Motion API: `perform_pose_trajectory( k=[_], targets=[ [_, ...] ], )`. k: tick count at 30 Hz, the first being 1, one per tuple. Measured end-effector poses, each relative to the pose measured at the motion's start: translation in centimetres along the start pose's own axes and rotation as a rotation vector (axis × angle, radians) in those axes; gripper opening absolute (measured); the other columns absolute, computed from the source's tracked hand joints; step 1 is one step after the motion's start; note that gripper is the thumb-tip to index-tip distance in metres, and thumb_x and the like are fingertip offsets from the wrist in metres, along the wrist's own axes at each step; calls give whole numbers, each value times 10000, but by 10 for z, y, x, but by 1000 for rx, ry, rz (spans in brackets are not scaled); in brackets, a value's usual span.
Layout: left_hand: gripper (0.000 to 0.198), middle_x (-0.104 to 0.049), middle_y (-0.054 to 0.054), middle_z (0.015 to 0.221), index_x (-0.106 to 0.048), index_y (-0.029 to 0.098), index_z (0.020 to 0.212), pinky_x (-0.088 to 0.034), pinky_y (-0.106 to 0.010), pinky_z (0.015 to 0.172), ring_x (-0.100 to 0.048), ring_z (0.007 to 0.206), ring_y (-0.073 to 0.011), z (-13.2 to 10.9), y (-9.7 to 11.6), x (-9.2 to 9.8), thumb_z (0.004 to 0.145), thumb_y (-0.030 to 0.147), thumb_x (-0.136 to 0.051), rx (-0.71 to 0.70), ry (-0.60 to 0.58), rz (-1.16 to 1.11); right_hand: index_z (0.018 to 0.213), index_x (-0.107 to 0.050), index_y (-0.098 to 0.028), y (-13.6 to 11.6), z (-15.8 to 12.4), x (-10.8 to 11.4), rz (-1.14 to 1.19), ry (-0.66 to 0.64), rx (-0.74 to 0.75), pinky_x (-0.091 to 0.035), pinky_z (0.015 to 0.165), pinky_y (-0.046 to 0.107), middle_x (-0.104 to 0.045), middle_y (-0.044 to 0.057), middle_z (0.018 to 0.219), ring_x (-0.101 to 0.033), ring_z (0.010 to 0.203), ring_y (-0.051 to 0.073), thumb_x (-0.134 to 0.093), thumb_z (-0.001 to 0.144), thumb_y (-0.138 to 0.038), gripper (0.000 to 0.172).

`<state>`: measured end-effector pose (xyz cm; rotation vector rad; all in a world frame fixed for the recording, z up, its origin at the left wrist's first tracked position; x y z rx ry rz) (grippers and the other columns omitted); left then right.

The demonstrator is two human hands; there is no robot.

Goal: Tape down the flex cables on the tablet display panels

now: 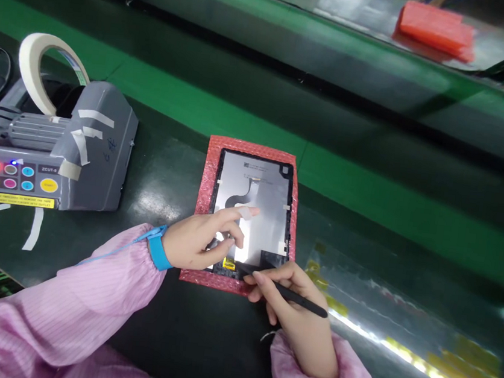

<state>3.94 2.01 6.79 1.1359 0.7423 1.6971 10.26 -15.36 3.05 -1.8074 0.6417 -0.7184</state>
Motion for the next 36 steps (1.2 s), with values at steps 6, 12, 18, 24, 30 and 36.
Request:
perform_pose_trajectory(
  k=[6, 12, 18, 24, 30, 36],
  targets=[
    [333, -689, -1, 768, -472, 178, 1226, -516, -310, 881, -667, 836, -153, 2, 7, -4, 916, 86, -396, -39, -99, -10, 766, -606, -194, 0, 0, -1, 3, -7, -5, -392, 340, 181, -715, 71, 688, -521, 381, 103, -743, 863, -446, 302],
    [418, -693, 16, 748, -424, 166, 1314, -516, -287, 839, -671, 795, -147, 1, 7, -5, 905, 85, -392, -29, -114, 31, 763, -605, -192, 1, 1, 0, -2, -1, -5, -399, 335, 193, -716, 75, 691, -521, 370, 109, -743, 858, -459, 315],
    [482, -714, 21, 761, -384, 167, 1374, -520, -281, 815, -672, 774, -136, 0, 5, -7, 898, 90, -397, -38, -131, 61, 754, -601, -190, 0, 2, -1, -15, 5, 0, -398, 327, 191, -718, 85, 686, -538, 377, 118, -754, 844, -467, 329],
    [424, -716, -13, 809, -488, 166, 1240, -527, -309, 732, -663, 761, -174, -2, 9, -12, 830, 98, -402, -133, -197, 284, 747, -585, -187, -3, 3, -1, 2, 17, 6, -412, 326, 201, -710, 77, 669, -514, 340, 109, -758, 841, -469, 344],
    [450, -667, -41, 765, -525, 150, 1249, -516, -324, 701, -619, 715, -194, -3, 11, -20, 809, 132, -436, -162, -313, 507, 955, -579, -222, -5, 3, 13, 191, 178, 164, -371, 290, 176, -705, 37, 712, -577, 402, 136, -664, 938, -435, 231],
    [442, -650, -28, 709, -569, 152, 1224, -513, -314, 688, -617, 712, -198, -5, 13, -23, 792, 164, -475, -176, -293, 568, 892, -597, -226, -42, -11, 9, -74, 135, 502, -585, 736, 361, -734, 101, 1047, -720, 895, 268, -725, 907, -357, 184]
  ],
)
Point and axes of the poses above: each hand's wrist, its own z-axis towards the middle knuckle, its own x-axis out of the back of the hand, y = z × x, the point moved 7 cm from there along z, towards the middle knuckle
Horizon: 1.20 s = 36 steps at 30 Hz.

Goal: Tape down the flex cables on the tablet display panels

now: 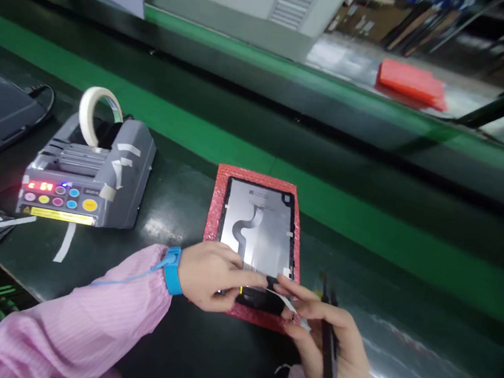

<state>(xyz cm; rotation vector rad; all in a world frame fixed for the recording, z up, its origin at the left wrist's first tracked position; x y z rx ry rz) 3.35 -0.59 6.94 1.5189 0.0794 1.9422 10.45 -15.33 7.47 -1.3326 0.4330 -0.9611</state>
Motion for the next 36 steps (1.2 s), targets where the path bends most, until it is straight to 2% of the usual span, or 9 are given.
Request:
perform_pose_trajectory(
  k=[3, 8, 10, 13, 17, 21, 24, 28, 36],
  targets=[
    [428, -626, -11, 656, -583, 161, 1207, -508, -310, 654, -606, 682, -199, -2, 0, -2, 791, 180, -484, 1, 19, 21, 742, -526, -233, -17, 17, -5, -86, -62, 60, -568, 785, 358, -748, 63, 911, -716, 861, 261, -808, 825, -292, 300],
    [249, -629, -19, 665, -657, 159, 1010, -473, -272, 614, -576, 634, -155, -1, -8, -2, 875, 194, -450, 44, 78, 56, 709, -417, -251, -32, 61, 8, 95, 164, -66, -511, 697, 286, -666, 2, 746, -648, 757, 201, -820, 802, -324, 420],
    [217, -646, -33, 688, -664, 173, 831, -460, -288, 650, -586, 695, -162, 0, -5, -1, 900, 217, -463, -23, 91, 100, 736, -433, -251, -31, 79, -4, 79, 79, -103, -495, 718, 297, -637, 9, 768, -620, 782, 206, -810, 805, -351, 396],
    [224, -648, -39, 727, -643, 181, 734, -430, -323, 707, -580, 754, -180, 2, -6, 2, 900, 268, -521, -21, 116, 201, 744, -447, -243, -15, 97, -41, -28, -223, -151, -481, 687, 317, -599, 19, 759, -578, 735, 210, -762, 827, -448, 385],
    [251, -625, -23, 654, -649, 180, 727, -383, -339, 711, -565, 710, -175, -1, -14, -1, 903, 320, -536, 73, 118, 272, 713, -404, -239, 16, 102, -70, -86, -405, -159, -456, 621, 308, -573, 1, 693, -544, 650, 193, -712, 822, -570, 464],
    [406, -616, -23, 566, -633, 176, 666, -351, -339, 664, -573, 613, -161, -7, -26, 1, 941, 430, -474, 199, 189, 255, 716, -375, -241, 29, 98, -73, -97, -398, -157, -449, 647, 313, -587, 4, 715, -553, 669, 195, -708, 830, -573, 484],
    [396, -640, -21, 570, -647, 177, 719, -350, -325, 622, -599, 570, -155, -11, -32, 4, 962, 405, -433, 276, 232, 272, 728, -348, -244, 31, 94, -73, -78, -395, -179, -442, 648, 318, -614, 12, 734, -555, 665, 194, -705, 840, -564, 492],
    [283, -669, 5, 587, -670, 190, 898, -377, -304, 571, -637, 549, -161, -11, -32, 6, 943, 372, -457, 299, 217, 309, 736, -342, -248, 34, 94, -72, -70, -336, -172, -427, 622, 314, -622, 8, 724, -535, 614, 179, -709, 831, -577, 502],
    [322, -666, -20, 563, -671, 179, 834, -418, -275, 545, -642, 518, -159, -12, -32, 3, 955, 327, -412, 296, 186, 333, 725, -329, -250, 35, 98, -71, -100, -310, -168, -407, 619, 316, -645, 11, 717, -530, 597, 178, -753, 770, -601, 553]
  ],
)
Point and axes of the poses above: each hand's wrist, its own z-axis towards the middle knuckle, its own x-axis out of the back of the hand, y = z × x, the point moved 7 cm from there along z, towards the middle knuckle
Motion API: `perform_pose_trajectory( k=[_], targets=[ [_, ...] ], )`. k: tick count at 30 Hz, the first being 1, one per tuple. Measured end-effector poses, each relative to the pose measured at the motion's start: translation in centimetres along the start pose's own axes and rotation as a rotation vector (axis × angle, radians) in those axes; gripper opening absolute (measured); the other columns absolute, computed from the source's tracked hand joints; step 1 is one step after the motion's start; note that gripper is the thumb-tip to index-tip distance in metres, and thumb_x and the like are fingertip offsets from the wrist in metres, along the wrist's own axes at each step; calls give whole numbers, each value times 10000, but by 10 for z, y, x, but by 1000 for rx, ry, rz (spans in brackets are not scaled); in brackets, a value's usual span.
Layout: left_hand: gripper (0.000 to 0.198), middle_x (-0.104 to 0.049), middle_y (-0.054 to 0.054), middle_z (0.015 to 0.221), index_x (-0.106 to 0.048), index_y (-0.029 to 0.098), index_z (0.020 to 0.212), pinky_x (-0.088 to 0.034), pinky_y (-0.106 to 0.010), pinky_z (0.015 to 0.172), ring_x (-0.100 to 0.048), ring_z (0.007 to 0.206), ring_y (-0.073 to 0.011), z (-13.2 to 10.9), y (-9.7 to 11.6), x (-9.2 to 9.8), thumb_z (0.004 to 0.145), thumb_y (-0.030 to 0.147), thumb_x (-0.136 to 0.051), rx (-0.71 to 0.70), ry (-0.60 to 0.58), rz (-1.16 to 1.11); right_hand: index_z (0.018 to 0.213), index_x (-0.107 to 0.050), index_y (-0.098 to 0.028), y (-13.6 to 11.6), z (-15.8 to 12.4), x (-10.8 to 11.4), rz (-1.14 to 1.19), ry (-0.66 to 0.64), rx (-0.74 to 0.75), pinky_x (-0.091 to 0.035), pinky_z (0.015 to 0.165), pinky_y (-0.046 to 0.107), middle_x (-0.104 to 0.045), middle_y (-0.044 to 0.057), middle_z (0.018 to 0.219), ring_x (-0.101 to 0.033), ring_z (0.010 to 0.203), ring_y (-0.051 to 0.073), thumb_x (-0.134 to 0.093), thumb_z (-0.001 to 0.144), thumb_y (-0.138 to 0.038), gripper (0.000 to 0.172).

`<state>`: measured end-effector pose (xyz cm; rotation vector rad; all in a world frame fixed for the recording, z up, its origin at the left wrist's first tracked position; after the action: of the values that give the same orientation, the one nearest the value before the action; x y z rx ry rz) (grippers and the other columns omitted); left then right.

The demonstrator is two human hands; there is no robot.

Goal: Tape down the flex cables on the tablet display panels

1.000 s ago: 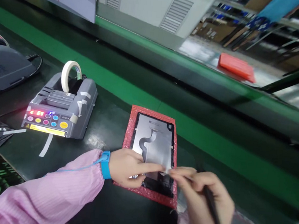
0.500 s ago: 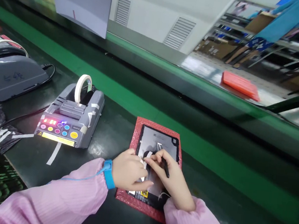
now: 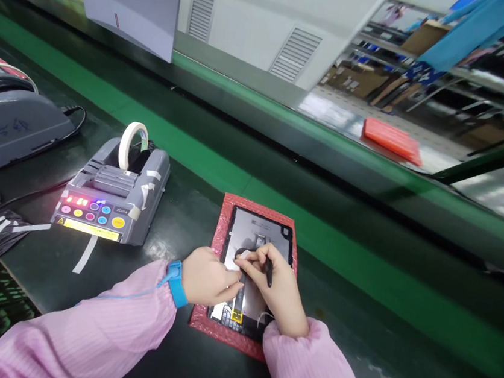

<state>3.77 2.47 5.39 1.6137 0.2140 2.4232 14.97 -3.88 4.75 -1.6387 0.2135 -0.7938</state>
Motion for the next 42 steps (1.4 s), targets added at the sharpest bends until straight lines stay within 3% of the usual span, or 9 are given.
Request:
perform_pose_trajectory(
  k=[4, 10, 14, 20, 25, 30, 36, 39, 42],
  targets=[
    [356, -658, -30, 551, -671, 177, 797, -416, -271, 520, -633, 501, -161, -1, 1, -1, 955, 321, -385, -24, 0, -2, 723, -332, -246, 1, 0, 0, 33, 16, 3, -406, 603, 314, -677, 31, 766, -512, 577, 163, -764, 759, -607, 564],
    [360, -642, -24, 522, -688, 191, 828, -394, -252, 483, -607, 464, -156, -2, 3, 1, 955, 334, -382, -47, -6, -6, 731, -342, -249, 1, 0, -3, 118, -17, -6, -447, 722, 356, -693, 44, 788, -642, 766, 239, -781, 767, -572, 546],
    [351, -640, -19, 514, -705, 199, 843, -393, -238, 487, -609, 461, -157, -1, 2, 2, 952, 329, -398, -30, -5, -2, 734, -340, -250, -4, 1, -3, 185, -33, -4, -472, 745, 359, -697, 38, 779, -653, 768, 236, -785, 771, -555, 540],
    [330, -664, -19, 538, -725, 213, 840, -377, -237, 465, -616, 470, -159, 0, 1, 2, 936, 312, -425, -26, 2, -10, 748, -337, -247, -5, 0, 5, 234, 35, -49, -448, 584, 285, -662, 23, 807, -599, 698, 194, -770, 785, -557, 534],
    [339, -644, -19, 518, -723, 211, 849, -391, -240, 468, -602, 459, -156, -1, 1, 1, 941, 321, -416, -19, -3, -3, 727, -341, -236, -9, 0, 1, 265, -66, -43, -440, 615, 267, -590, -21, 703, -571, 683, 167, -799, 792, -486, 526],
    [317, -646, -15, 530, -705, 206, 853, -411, -254, 468, -613, 470, -164, -1, 2, 1, 937, 325, -425, -19, -15, 3, 728, -333, -245, -4, 0, -4, 204, -102, -26, -466, 704, 328, -681, 33, 777, -641, 782, 229, -787, 791, -517, 533],
    [324, -663, -38, 549, -682, 156, 998, -421, -277, 461, -642, 488, -197, 0, -3, 3, 951, 323, -409, 29, -56, 14, 736, -319, -253, 2, 0, -6, 67, -14, 16, -440, 670, 340, -702, 61, 806, -601, 663, 207, -739, 805, -585, 539],
    [330, -660, -35, 542, -696, 178, 931, -407, -265, 452, -647, 496, -194, 2, -3, 2, 959, 343, -411, 64, -112, 48, 742, -339, -254, 4, -2, 0, -28, 32, 49, -439, 622, 330, -697, 59, 791, -602, 644, 212, -708, 786, -659, 551],
    [362, -629, 0, 508, -699, 231, 861, -374, -243, 428, -633, 491, -172, 5, 0, -4, 967, 415, -405, 109, -201, 101, 748, -389, -246, 9, 1, 11, -136, 163, 81, -463, 618, 325, -689, 59, 796, -645, 714, 244, -749, 694, -715, 593]
  ],
)
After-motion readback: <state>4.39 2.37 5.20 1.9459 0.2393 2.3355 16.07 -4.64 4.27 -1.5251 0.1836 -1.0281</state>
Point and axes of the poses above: each hand's wrist, its own z-axis towards the middle knuckle, its own x-axis out of the back of the hand, y = z × x, the point moved 7 cm from there along z, towards the middle knuckle
